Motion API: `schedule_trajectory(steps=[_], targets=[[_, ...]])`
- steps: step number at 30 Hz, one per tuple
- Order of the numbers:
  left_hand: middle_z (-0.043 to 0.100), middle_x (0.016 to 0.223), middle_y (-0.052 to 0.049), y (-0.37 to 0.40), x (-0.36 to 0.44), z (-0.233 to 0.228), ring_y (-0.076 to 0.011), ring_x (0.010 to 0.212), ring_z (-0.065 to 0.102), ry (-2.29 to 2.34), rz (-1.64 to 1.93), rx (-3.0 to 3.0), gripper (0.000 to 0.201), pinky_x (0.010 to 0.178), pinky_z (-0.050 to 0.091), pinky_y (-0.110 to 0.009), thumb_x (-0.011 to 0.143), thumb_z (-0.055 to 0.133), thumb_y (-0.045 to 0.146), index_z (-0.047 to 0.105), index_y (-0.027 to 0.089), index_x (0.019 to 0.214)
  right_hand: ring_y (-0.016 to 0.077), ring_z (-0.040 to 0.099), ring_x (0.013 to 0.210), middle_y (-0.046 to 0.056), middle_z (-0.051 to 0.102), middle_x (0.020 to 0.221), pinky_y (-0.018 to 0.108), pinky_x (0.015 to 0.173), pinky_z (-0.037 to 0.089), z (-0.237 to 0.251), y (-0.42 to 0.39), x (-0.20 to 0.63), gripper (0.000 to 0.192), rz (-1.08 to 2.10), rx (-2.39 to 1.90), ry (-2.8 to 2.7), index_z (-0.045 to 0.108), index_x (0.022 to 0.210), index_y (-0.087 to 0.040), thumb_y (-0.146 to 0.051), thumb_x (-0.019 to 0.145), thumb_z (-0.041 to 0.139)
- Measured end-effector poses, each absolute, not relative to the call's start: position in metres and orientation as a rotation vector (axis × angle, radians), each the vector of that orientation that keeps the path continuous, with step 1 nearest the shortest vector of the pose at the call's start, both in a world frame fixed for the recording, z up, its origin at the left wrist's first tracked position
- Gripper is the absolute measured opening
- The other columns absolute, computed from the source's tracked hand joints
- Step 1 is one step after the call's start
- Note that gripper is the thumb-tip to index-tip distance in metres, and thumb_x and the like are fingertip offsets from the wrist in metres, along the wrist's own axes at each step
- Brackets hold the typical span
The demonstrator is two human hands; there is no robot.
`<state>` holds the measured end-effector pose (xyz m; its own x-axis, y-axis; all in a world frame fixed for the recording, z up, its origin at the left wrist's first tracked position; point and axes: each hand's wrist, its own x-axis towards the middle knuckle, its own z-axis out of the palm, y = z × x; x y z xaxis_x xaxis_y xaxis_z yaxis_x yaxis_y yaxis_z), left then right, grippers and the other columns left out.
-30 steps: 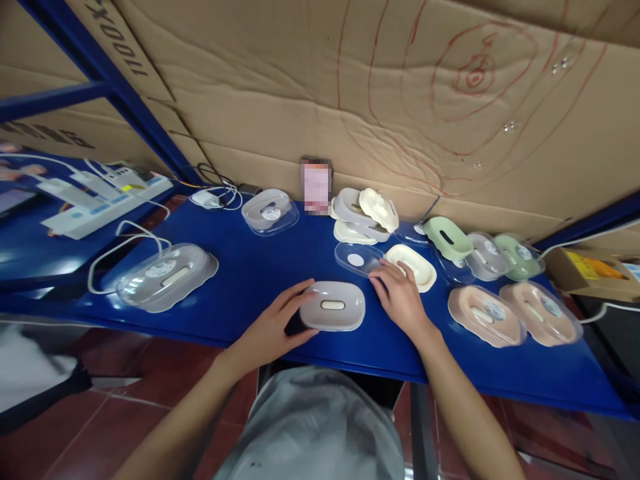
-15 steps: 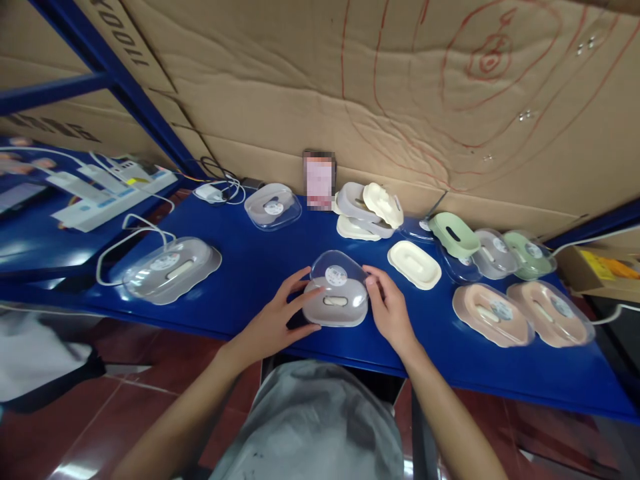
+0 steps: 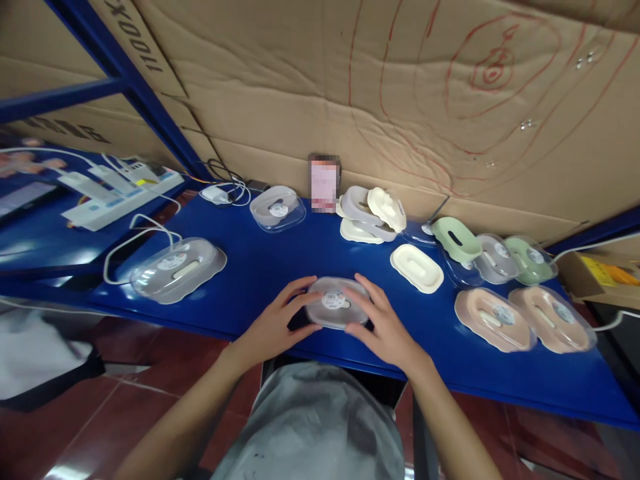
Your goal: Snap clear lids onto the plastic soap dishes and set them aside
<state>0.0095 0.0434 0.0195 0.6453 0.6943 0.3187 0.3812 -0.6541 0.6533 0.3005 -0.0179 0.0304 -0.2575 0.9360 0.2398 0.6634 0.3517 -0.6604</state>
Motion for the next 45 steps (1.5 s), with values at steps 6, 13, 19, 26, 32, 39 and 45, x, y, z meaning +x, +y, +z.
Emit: schedule_trajectory(steps=[6, 13, 19, 26, 32, 39, 45], targets=[[0.04, 0.173, -0.012, 0.042, 0.01, 0.021, -0.0348, 0.158, 0.047, 0.877, 0.7, 2.297, 0.059, 0.125, 0.051, -0.056, 0.095, 0.083, 0.039, 0.056, 0.033, 0.146, 0.0349, 0.033, 0.166, 0.008, 0.022, 0.183, 0.059, 0.127, 0.045, 0.023, -0.025, 0.291, 0.079, 0.411, -1.413, -2.21, 0.03, 0.171, -0.046, -0.052, 0.103, 0.069], [0.045, 0.169, -0.012, 0.044, -0.032, 0.026, -0.033, 0.154, 0.054, 1.171, 0.748, 2.31, 0.054, 0.124, 0.052, -0.055, 0.097, 0.08, 0.034, 0.054, 0.031, 0.145, 0.0377, 0.027, 0.168, 0.013, 0.018, 0.183, 0.067, 0.128, 0.041, 0.025, -0.025, 0.282, 0.091, 0.279, -1.479, -2.248, 0.007, 0.176, -0.039, -0.051, 0.106, 0.063], [0.038, 0.172, -0.017, 0.057, -0.054, 0.033, -0.0389, 0.157, 0.048, 1.465, 0.856, 2.313, 0.065, 0.123, 0.05, -0.06, 0.095, 0.081, 0.047, 0.048, 0.027, 0.148, 0.0378, 0.037, 0.163, 0.012, 0.026, 0.182, 0.066, 0.125, 0.045, 0.021, -0.023, 0.282, 0.069, 0.341, -1.56, -2.237, 0.031, 0.172, -0.037, -0.051, 0.109, 0.056], [0.044, 0.165, -0.026, 0.072, -0.03, 0.034, -0.0479, 0.156, 0.045, 1.715, 0.962, 2.4, 0.056, 0.122, 0.046, -0.068, 0.102, 0.069, 0.043, 0.05, 0.019, 0.148, 0.0368, 0.045, 0.159, 0.011, 0.038, 0.177, 0.067, 0.125, 0.045, 0.02, -0.022, 0.287, 0.057, 0.433, -1.573, -2.179, 0.048, 0.164, -0.036, -0.052, 0.11, 0.055], [0.053, 0.162, -0.017, 0.126, -0.014, 0.076, -0.038, 0.151, 0.052, 1.71, 0.671, 2.431, 0.056, 0.127, 0.042, -0.056, 0.105, 0.058, 0.042, 0.047, 0.021, 0.155, 0.0371, 0.045, 0.159, 0.01, 0.043, 0.174, 0.067, 0.127, 0.043, 0.019, -0.021, 0.289, 0.052, 0.455, -1.556, -2.17, 0.056, 0.158, -0.034, -0.052, 0.109, 0.056], [0.058, 0.153, -0.027, 0.277, -0.014, 0.112, -0.0446, 0.139, 0.059, 1.716, 0.249, 2.266, 0.101, 0.114, 0.05, -0.054, 0.076, 0.086, 0.06, 0.05, 0.01, 0.156, 0.0377, 0.045, 0.159, 0.01, 0.043, 0.175, 0.068, 0.127, 0.043, 0.019, -0.023, 0.291, 0.052, 0.493, -1.563, -2.165, 0.056, 0.158, -0.032, -0.054, 0.11, 0.053], [0.06, 0.153, -0.018, 0.304, -0.023, 0.101, -0.0374, 0.139, 0.059, 1.466, 0.067, 2.331, 0.096, 0.115, 0.049, -0.042, 0.061, 0.089, 0.059, 0.065, 0.017, 0.144, 0.0361, 0.045, 0.159, 0.009, 0.044, 0.174, 0.066, 0.127, 0.044, 0.018, -0.024, 0.291, 0.05, 0.489, -1.537, -2.137, 0.057, 0.157, -0.035, -0.05, 0.11, 0.055]])
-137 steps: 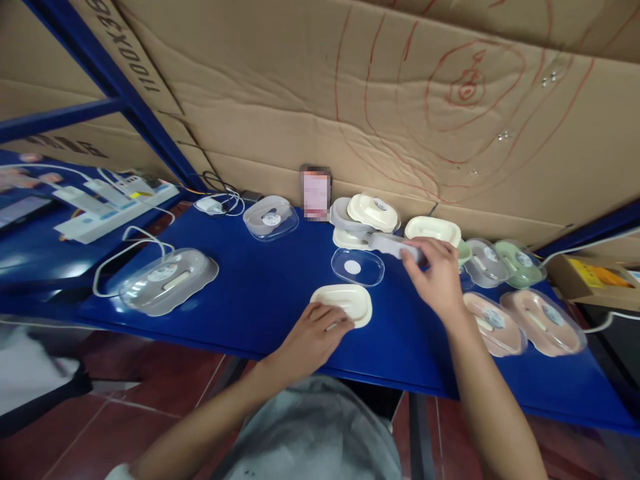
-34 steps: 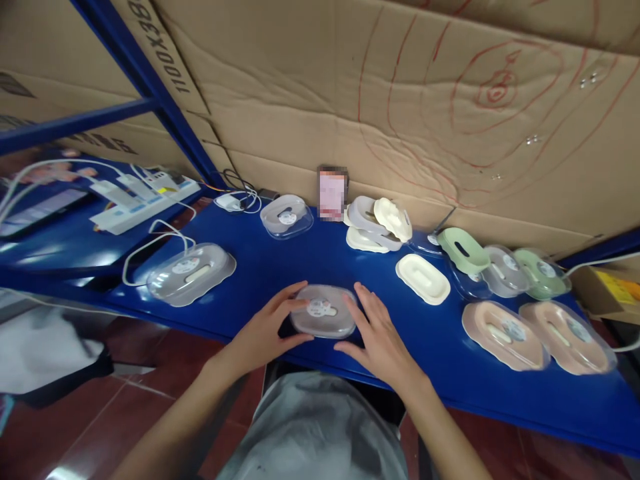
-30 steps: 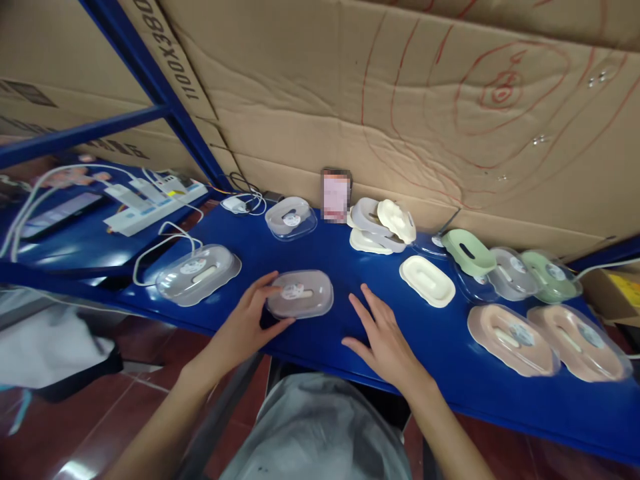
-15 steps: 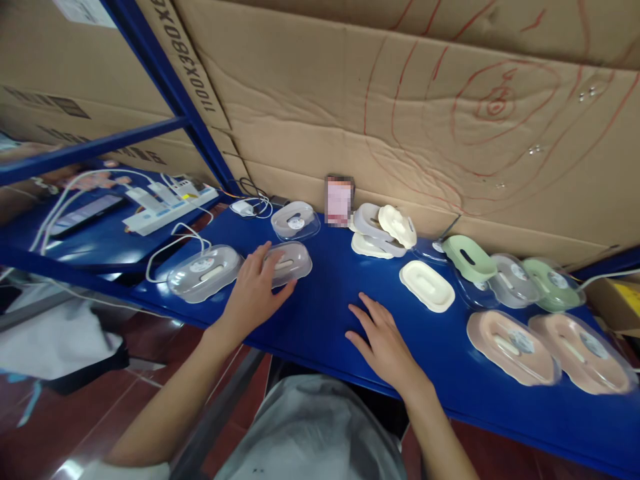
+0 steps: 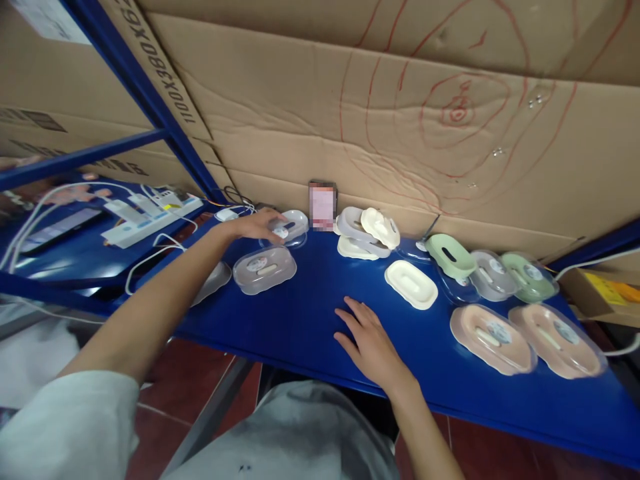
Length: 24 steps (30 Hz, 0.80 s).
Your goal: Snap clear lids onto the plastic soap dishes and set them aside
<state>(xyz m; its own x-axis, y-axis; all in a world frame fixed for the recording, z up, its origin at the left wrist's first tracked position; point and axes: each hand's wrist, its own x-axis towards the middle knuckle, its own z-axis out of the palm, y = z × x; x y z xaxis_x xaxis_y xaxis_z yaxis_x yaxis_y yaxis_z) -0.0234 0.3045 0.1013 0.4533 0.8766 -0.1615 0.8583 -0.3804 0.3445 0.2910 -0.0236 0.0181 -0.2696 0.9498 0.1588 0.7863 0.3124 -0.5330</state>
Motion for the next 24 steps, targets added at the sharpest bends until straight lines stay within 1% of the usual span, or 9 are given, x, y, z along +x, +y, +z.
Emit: schedule_trajectory(steps=[3, 7, 11, 14, 16, 17, 20, 21, 24], targets=[[0.061, 0.155, -0.011, 0.299, -0.029, 0.103, -0.0324, 0.139, 0.059, 1.308, 0.015, 2.373, 0.088, 0.115, 0.048, -0.037, 0.061, 0.088, 0.054, 0.068, 0.022, 0.14, 0.0354, 0.047, 0.158, 0.009, 0.045, 0.173, 0.066, 0.129, 0.042, 0.019, -0.023, 0.29, 0.049, 0.478, -1.529, -2.14, 0.058, 0.157, -0.033, -0.048, 0.11, 0.055], [0.067, 0.149, -0.01, 0.298, -0.027, 0.113, -0.0322, 0.133, 0.064, 1.25, -0.024, 2.395, 0.081, 0.111, 0.051, -0.038, 0.062, 0.088, 0.055, 0.072, 0.022, 0.134, 0.0355, 0.049, 0.157, 0.009, 0.047, 0.172, 0.066, 0.126, 0.045, 0.018, -0.023, 0.29, 0.049, 0.464, -1.52, -2.128, 0.058, 0.157, -0.035, -0.048, 0.11, 0.056], [0.066, 0.15, -0.016, 0.286, -0.019, 0.118, -0.034, 0.137, 0.063, 1.343, 0.076, 2.45, 0.074, 0.117, 0.048, -0.042, 0.082, 0.079, 0.058, 0.066, 0.016, 0.142, 0.0357, 0.05, 0.156, 0.01, 0.049, 0.171, 0.066, 0.125, 0.047, 0.02, -0.023, 0.29, 0.049, 0.44, -1.526, -2.132, 0.058, 0.157, -0.035, -0.047, 0.109, 0.057], [0.057, 0.159, -0.019, 0.248, -0.016, 0.112, -0.0378, 0.149, 0.052, 1.432, 0.219, 2.517, 0.067, 0.126, 0.037, -0.05, 0.104, 0.057, 0.058, 0.056, 0.01, 0.151, 0.0346, 0.055, 0.152, 0.011, 0.053, 0.167, 0.064, 0.122, 0.051, 0.031, -0.019, 0.287, 0.051, 0.354, -1.492, -2.188, 0.054, 0.161, -0.034, -0.043, 0.11, 0.055], [0.051, 0.164, -0.022, 0.212, -0.017, 0.104, -0.0414, 0.151, 0.049, 1.492, 0.307, 2.568, 0.063, 0.129, 0.029, -0.061, 0.108, 0.055, 0.055, 0.052, 0.012, 0.154, 0.0346, 0.057, 0.15, 0.014, 0.055, 0.164, 0.062, 0.12, 0.054, 0.043, -0.006, 0.279, 0.053, 0.258, -1.433, -2.291, 0.05, 0.163, -0.029, -0.04, 0.111, 0.053], [0.05, 0.166, -0.021, 0.193, -0.019, 0.099, -0.0432, 0.152, 0.048, 1.498, 0.325, 2.597, 0.065, 0.128, 0.029, -0.064, 0.105, 0.061, 0.055, 0.05, 0.017, 0.157, 0.0345, 0.056, 0.15, 0.015, 0.055, 0.165, 0.061, 0.12, 0.053, 0.049, 0.005, 0.274, 0.054, 0.217, -1.4, -2.343, 0.048, 0.164, -0.026, -0.038, 0.112, 0.051], [0.057, 0.16, -0.018, 0.148, -0.029, 0.087, -0.0435, 0.146, 0.056, 1.475, 0.302, 2.691, 0.057, 0.122, 0.042, -0.062, 0.102, 0.068, 0.05, 0.059, 0.025, 0.151, 0.0326, 0.047, 0.158, 0.013, 0.045, 0.173, 0.057, 0.129, 0.043, 0.067, 0.06, 0.247, 0.057, 0.166, -1.315, -2.434, 0.044, 0.166, -0.023, -0.03, 0.11, 0.054], [0.06, 0.157, -0.017, 0.139, -0.034, 0.085, -0.0425, 0.142, 0.06, 1.458, 0.297, 2.719, 0.052, 0.118, 0.046, -0.06, 0.102, 0.067, 0.048, 0.062, 0.025, 0.148, 0.0329, 0.042, 0.161, 0.012, 0.04, 0.176, 0.056, 0.131, 0.039, 0.071, 0.084, 0.236, 0.062, 0.154, -1.292, -2.457, 0.042, 0.167, -0.023, -0.028, 0.107, 0.059], [0.065, 0.15, -0.016, 0.132, -0.045, 0.08, -0.0391, 0.134, 0.067, 1.393, 0.371, 2.771, 0.042, 0.11, 0.055, -0.056, 0.105, 0.062, 0.043, 0.066, 0.024, 0.143, 0.0367, 0.024, 0.168, 0.02, 0.019, 0.182, 0.057, 0.135, 0.029, 0.079, 0.16, 0.199, 0.088, 0.064, -1.312, -2.593, 0.031, 0.17, -0.015, -0.024, 0.095, 0.076]])
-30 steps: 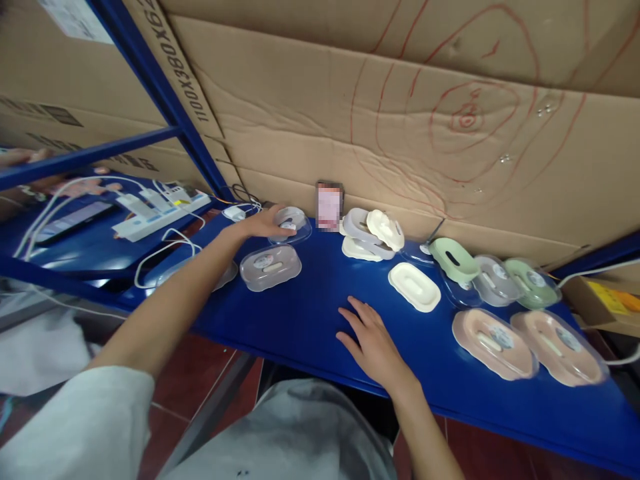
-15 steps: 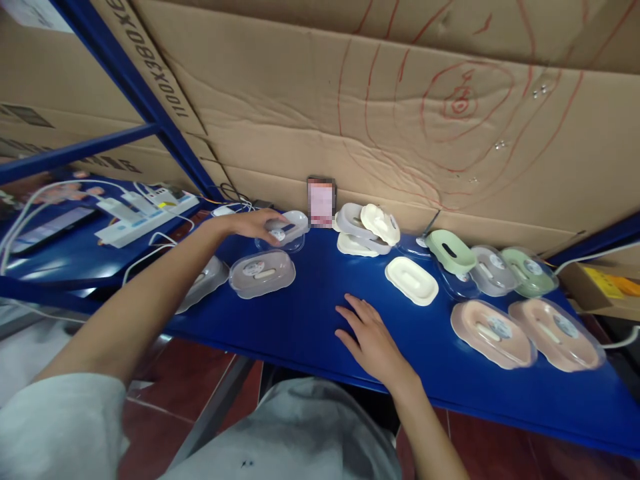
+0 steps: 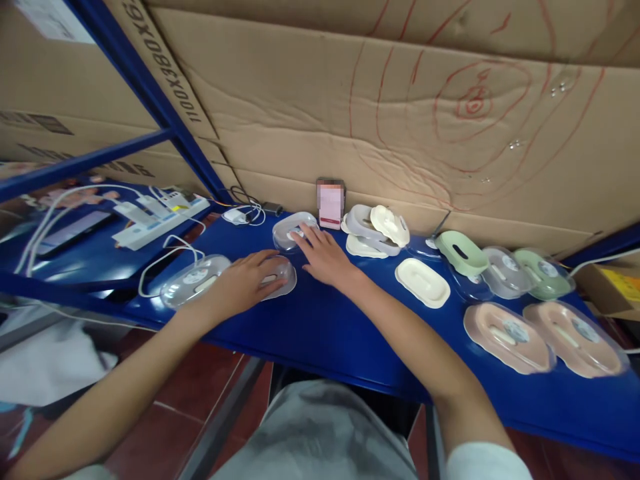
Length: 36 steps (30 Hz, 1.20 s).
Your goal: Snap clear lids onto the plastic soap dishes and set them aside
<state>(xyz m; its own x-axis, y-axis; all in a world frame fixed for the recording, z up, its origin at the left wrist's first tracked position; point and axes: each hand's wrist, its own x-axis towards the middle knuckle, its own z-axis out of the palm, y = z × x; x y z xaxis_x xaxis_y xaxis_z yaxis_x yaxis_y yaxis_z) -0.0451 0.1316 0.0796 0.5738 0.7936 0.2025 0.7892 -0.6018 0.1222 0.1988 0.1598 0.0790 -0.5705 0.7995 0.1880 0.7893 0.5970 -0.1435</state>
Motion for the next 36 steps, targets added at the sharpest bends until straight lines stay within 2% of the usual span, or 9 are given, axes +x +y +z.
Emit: schedule_trajectory(steps=[2, 6, 13, 20, 24, 27, 29, 33, 36], targets=[[0.067, 0.147, -0.016, 0.135, -0.049, 0.077, -0.0373, 0.131, 0.068, 1.371, 0.447, 2.774, 0.04, 0.11, 0.056, -0.054, 0.106, 0.06, 0.041, 0.067, 0.023, 0.14, 0.0374, 0.021, 0.169, 0.022, 0.017, 0.182, 0.059, 0.135, 0.025, 0.081, 0.201, 0.176, 0.099, 0.062, -1.284, -2.639, 0.029, 0.17, -0.014, -0.025, 0.089, 0.084], [0.064, 0.152, -0.017, 0.137, -0.048, 0.067, -0.0356, 0.14, 0.063, 1.394, 0.557, 2.754, 0.038, 0.12, 0.048, -0.057, 0.11, 0.05, 0.037, 0.064, 0.021, 0.142, 0.0398, 0.037, 0.161, 0.024, 0.042, 0.171, 0.062, 0.133, 0.025, 0.08, 0.24, 0.155, 0.1, 0.087, -1.293, -2.687, 0.034, 0.167, -0.012, -0.037, 0.086, 0.088], [0.072, 0.14, -0.012, 0.129, -0.052, 0.047, -0.0323, 0.132, 0.067, 1.405, 0.91, 2.653, 0.027, 0.123, 0.047, -0.055, 0.105, 0.056, 0.035, 0.07, 0.023, 0.125, 0.0438, 0.048, 0.15, 0.022, 0.056, 0.158, 0.065, 0.131, 0.023, 0.077, 0.21, 0.192, 0.106, 0.221, -1.336, -2.772, 0.044, 0.165, -0.018, -0.047, 0.075, 0.093], [0.076, 0.131, -0.012, 0.139, -0.048, 0.049, -0.0305, 0.126, 0.07, 1.424, 0.966, 2.709, 0.023, 0.12, 0.047, -0.054, 0.107, 0.054, 0.032, 0.073, 0.022, 0.116, 0.0434, 0.045, 0.155, 0.021, 0.051, 0.166, 0.06, 0.129, 0.033, 0.072, 0.149, 0.23, 0.102, 0.399, -1.332, -2.803, 0.042, 0.166, -0.015, -0.058, 0.084, 0.085], [0.071, 0.143, -0.014, 0.137, -0.036, 0.052, -0.032, 0.132, 0.067, 1.287, 0.908, 2.837, 0.031, 0.123, 0.044, -0.056, 0.106, 0.057, 0.029, 0.069, 0.022, 0.133, 0.0421, 0.044, 0.157, 0.022, 0.045, 0.17, 0.06, 0.127, 0.038, 0.067, 0.112, 0.246, 0.105, 0.435, -1.301, -2.727, 0.035, 0.17, -0.015, -0.055, 0.086, 0.084], [0.058, 0.16, -0.019, 0.137, -0.014, 0.053, -0.0363, 0.147, 0.057, 1.017, 0.72, 2.984, 0.051, 0.126, 0.042, -0.057, 0.103, 0.063, 0.031, 0.058, 0.019, 0.152, 0.0395, 0.044, 0.157, 0.022, 0.044, 0.171, 0.058, 0.127, 0.04, 0.062, 0.083, 0.256, 0.104, 0.456, -1.32, -2.699, 0.033, 0.171, -0.015, -0.056, 0.089, 0.082], [0.061, 0.156, -0.019, 0.139, 0.004, 0.052, -0.0365, 0.145, 0.058, 0.908, 0.565, 3.046, 0.057, 0.125, 0.042, -0.058, 0.102, 0.065, 0.028, 0.053, 0.018, 0.157, 0.038, 0.042, 0.159, 0.022, 0.043, 0.172, 0.058, 0.13, 0.038, 0.059, 0.063, 0.265, 0.103, 0.439, -1.362, -2.68, 0.032, 0.172, -0.015, -0.06, 0.092, 0.08], [0.076, 0.123, -0.013, 0.145, 0.028, 0.051, -0.0322, 0.12, 0.072, 0.856, 0.481, 3.003, 0.03, 0.115, 0.051, -0.054, 0.104, 0.061, 0.017, 0.07, 0.019, 0.132, 0.0371, 0.035, 0.164, 0.017, 0.035, 0.177, 0.063, 0.133, 0.032, 0.052, 0.028, 0.293, 0.097, 0.236, -1.445, -2.609, 0.029, 0.173, -0.027, -0.065, 0.096, 0.073], [0.076, 0.12, -0.013, 0.135, 0.03, 0.06, -0.0298, 0.117, 0.073, 0.865, 0.589, 2.93, 0.02, 0.112, 0.053, -0.051, 0.107, 0.055, 0.017, 0.072, 0.018, 0.117, 0.035, 0.034, 0.165, 0.012, 0.03, 0.18, 0.064, 0.132, 0.032, 0.046, 0.009, 0.324, 0.076, 0.013, -1.561, -2.481, 0.031, 0.172, -0.033, -0.055, 0.106, 0.062]])
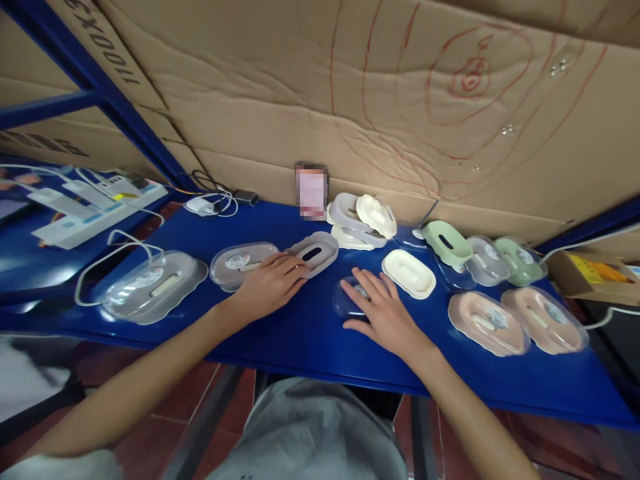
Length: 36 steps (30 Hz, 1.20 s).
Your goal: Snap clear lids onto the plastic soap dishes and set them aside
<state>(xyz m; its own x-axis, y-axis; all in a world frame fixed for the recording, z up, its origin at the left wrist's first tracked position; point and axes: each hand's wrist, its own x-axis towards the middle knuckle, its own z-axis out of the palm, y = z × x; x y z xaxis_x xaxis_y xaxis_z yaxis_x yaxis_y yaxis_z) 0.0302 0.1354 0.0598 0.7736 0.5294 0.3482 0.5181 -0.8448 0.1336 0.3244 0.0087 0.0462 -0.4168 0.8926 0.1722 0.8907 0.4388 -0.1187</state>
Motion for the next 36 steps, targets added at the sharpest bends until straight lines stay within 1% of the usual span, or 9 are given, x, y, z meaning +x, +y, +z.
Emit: schedule_trajectory(steps=[5, 10, 15, 17, 20, 23, 26, 31, 36], targets=[[0.075, 0.111, -0.006, 0.083, 0.012, 0.09, -0.021, 0.101, 0.073, 0.938, 0.962, 2.104, 0.02, 0.094, 0.059, -0.035, 0.107, 0.064, 0.037, 0.067, 0.022, 0.12, 0.036, 0.058, 0.146, 0.017, 0.062, 0.157, 0.059, 0.118, 0.046, 0.031, -0.018, 0.377, 0.056, -0.223, -1.94, -2.032, 0.048, 0.162, -0.021, -0.049, 0.114, 0.043], [0.075, 0.101, -0.005, 0.031, -0.001, 0.08, -0.0184, 0.089, 0.072, 0.882, 0.698, 1.291, 0.041, 0.081, 0.06, -0.03, 0.1, 0.071, 0.057, 0.072, 0.021, 0.119, 0.0324, 0.07, 0.126, 0.013, 0.076, 0.136, 0.05, 0.107, 0.048, 0.018, -0.041, 0.392, 0.043, -0.271, -2.003, -1.879, 0.066, 0.143, -0.021, -0.043, 0.114, 0.043], [0.07, 0.129, -0.01, 0.016, -0.004, 0.044, -0.0247, 0.112, 0.074, 1.07, 0.713, 1.204, 0.057, 0.098, 0.064, -0.043, 0.105, 0.06, 0.062, 0.058, 0.029, 0.151, 0.0311, 0.07, 0.121, 0.013, 0.076, 0.135, 0.049, 0.102, 0.047, 0.014, -0.034, 0.391, 0.041, -0.322, -2.009, -1.885, 0.067, 0.142, -0.021, -0.03, 0.113, 0.039], [0.057, 0.153, -0.013, 0.014, -0.003, 0.037, -0.0293, 0.132, 0.068, 1.164, 0.817, 1.43, 0.058, 0.109, 0.06, -0.05, 0.106, 0.058, 0.061, 0.053, 0.033, 0.156, 0.0304, 0.071, 0.113, 0.013, 0.078, 0.126, 0.048, 0.098, 0.048, 0.019, -0.028, 0.393, 0.036, -0.38, -2.001, -1.851, 0.071, 0.133, -0.02, -0.031, 0.112, 0.044], [0.037, 0.174, -0.013, 0.011, 0.0, 0.031, -0.0395, 0.157, 0.046, 1.206, 0.83, 2.026, 0.062, 0.126, 0.041, -0.066, 0.099, 0.074, 0.053, 0.055, 0.037, 0.156, 0.0306, 0.072, 0.105, 0.013, 0.079, 0.118, 0.048, 0.095, 0.05, 0.034, -0.032, 0.384, 0.03, -0.46, -1.915, -1.739, 0.074, 0.127, -0.021, -0.033, 0.111, 0.052], [0.057, 0.162, -0.01, 0.012, 0.002, 0.025, -0.0369, 0.151, 0.054, 1.106, 0.791, 2.474, 0.041, 0.13, 0.034, -0.07, 0.101, 0.075, 0.032, 0.069, 0.034, 0.141, 0.0298, 0.072, 0.109, 0.01, 0.078, 0.121, 0.048, 0.095, 0.051, 0.048, -0.058, 0.348, 0.029, -0.403, -1.775, -1.731, 0.07, 0.136, -0.026, -0.027, 0.108, 0.058], [0.076, 0.132, -0.007, 0.013, -0.004, 0.027, -0.0278, 0.13, 0.071, 1.143, 1.011, 2.455, 0.024, 0.12, 0.051, -0.054, 0.105, 0.068, 0.022, 0.073, 0.028, 0.128, 0.0254, 0.073, 0.105, 0.007, 0.079, 0.119, 0.043, 0.091, 0.053, 0.051, -0.092, 0.297, 0.04, -0.179, -1.499, -1.845, 0.067, 0.142, -0.026, -0.014, 0.103, 0.063], [0.075, 0.13, -0.007, 0.008, -0.018, 0.047, -0.0248, 0.124, 0.073, 1.307, 1.387, 2.163, 0.027, 0.111, 0.058, -0.044, 0.102, 0.07, 0.015, 0.071, 0.024, 0.127, 0.021, 0.073, 0.103, 0.008, 0.079, 0.115, 0.039, 0.092, 0.055, 0.037, -0.105, 0.253, 0.038, 0.003, -1.332, -2.15, 0.069, 0.138, -0.018, -0.006, 0.104, 0.056], [0.078, 0.127, -0.006, 0.003, -0.004, 0.044, -0.0255, 0.122, 0.074, 1.042, 1.198, 2.465, 0.027, 0.113, 0.054, -0.047, 0.103, 0.072, 0.021, 0.07, 0.027, 0.129, 0.0252, 0.07, 0.128, 0.011, 0.075, 0.133, 0.043, 0.107, 0.058, 0.03, -0.081, 0.264, 0.04, 0.013, -1.362, -2.151, 0.066, 0.144, -0.023, -0.013, 0.106, 0.057]])
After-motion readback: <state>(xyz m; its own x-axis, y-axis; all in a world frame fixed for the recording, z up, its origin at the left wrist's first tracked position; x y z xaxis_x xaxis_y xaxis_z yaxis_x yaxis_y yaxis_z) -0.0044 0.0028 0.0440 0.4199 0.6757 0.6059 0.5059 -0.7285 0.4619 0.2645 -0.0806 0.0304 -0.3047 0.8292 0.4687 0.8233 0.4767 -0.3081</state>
